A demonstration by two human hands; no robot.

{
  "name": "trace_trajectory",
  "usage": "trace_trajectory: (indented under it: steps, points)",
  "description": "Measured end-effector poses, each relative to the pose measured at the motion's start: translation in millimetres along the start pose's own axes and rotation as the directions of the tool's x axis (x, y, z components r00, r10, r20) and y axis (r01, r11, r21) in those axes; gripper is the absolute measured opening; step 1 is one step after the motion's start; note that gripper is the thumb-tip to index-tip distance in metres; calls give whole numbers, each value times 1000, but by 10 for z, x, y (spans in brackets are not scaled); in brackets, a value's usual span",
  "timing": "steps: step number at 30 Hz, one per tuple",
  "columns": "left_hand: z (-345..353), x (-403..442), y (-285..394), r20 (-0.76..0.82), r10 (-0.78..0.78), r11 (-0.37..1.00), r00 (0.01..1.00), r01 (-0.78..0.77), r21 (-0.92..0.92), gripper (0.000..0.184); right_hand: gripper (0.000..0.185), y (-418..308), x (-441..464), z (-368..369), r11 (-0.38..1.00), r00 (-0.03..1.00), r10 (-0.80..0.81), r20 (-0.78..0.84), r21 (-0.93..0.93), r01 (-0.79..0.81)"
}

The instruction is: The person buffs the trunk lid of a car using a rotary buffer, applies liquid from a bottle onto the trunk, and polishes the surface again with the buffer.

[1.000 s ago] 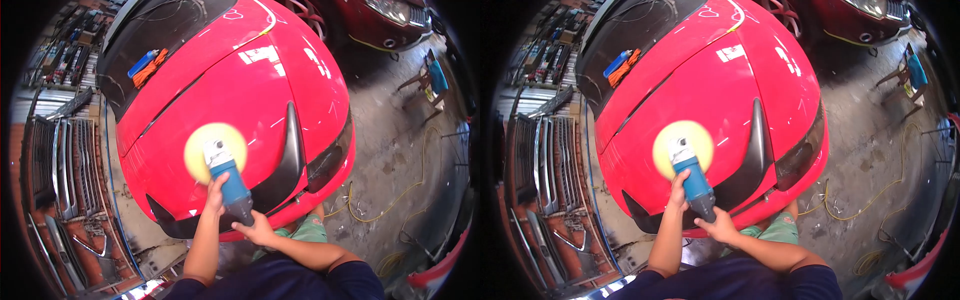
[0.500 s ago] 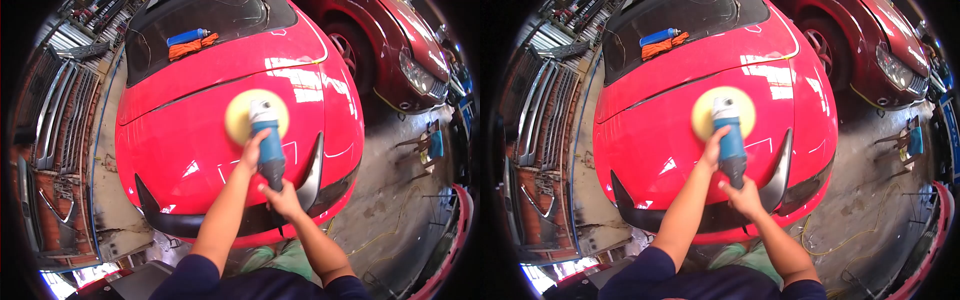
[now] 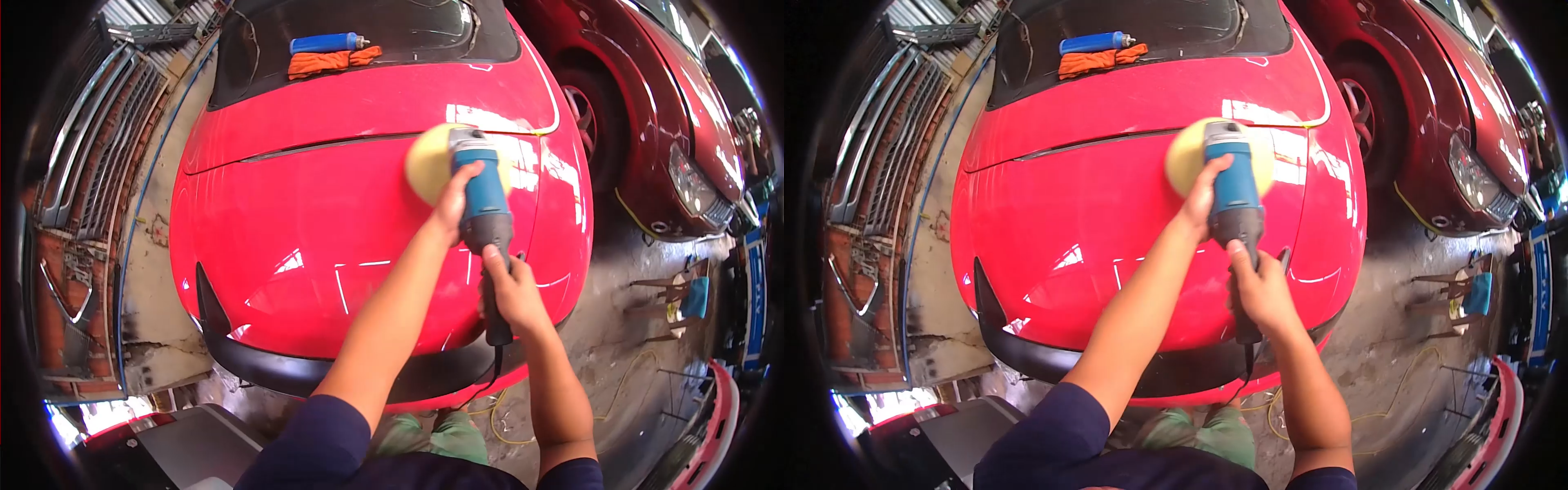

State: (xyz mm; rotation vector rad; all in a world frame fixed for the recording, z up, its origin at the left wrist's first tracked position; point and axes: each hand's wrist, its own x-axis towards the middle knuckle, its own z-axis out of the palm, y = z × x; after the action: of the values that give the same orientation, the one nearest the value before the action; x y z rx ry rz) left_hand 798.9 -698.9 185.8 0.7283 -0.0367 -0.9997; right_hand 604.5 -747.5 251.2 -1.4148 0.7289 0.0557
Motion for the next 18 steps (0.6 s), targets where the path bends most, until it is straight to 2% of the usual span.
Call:
trace_trajectory:
  steps: [3,6,8,10,11,12,15,18]
  points:
    - [103,230,-16,0,-29,999,1000,29,14,55,54,-75,103,-88,999,998,11,-56,42,-8]
    - [88,167,-24,7,-9,1000,1000,9,-9,54,53,-93,100,-121,1000,1000,5,-8,14,-5]
    - [-39,-10,37,-96,113,993,989,-114,-7,53,54,-156,113,-111,989,998,1,70,-149,10]
    - [-102,-197,135,-177,162,987,971,-163,6,59,59,-154,196,-76,984,984,-48,172,-162,77]
    - [-175,-244,167,-144,155,987,977,-158,-10,59,61,-175,237,-88,982,978,-32,205,-174,69]
    - [-169,-286,197,-187,164,986,969,-169,-8,59,62,-189,277,-108,981,970,-15,244,-186,61]
    - [-54,-337,199,-275,238,971,931,-229,63,59,64,-214,357,-165,962,964,-40,261,-251,108]
    - [81,-360,163,-300,241,970,923,-240,42,58,54,-363,308,-276,954,957,3,291,-287,85]
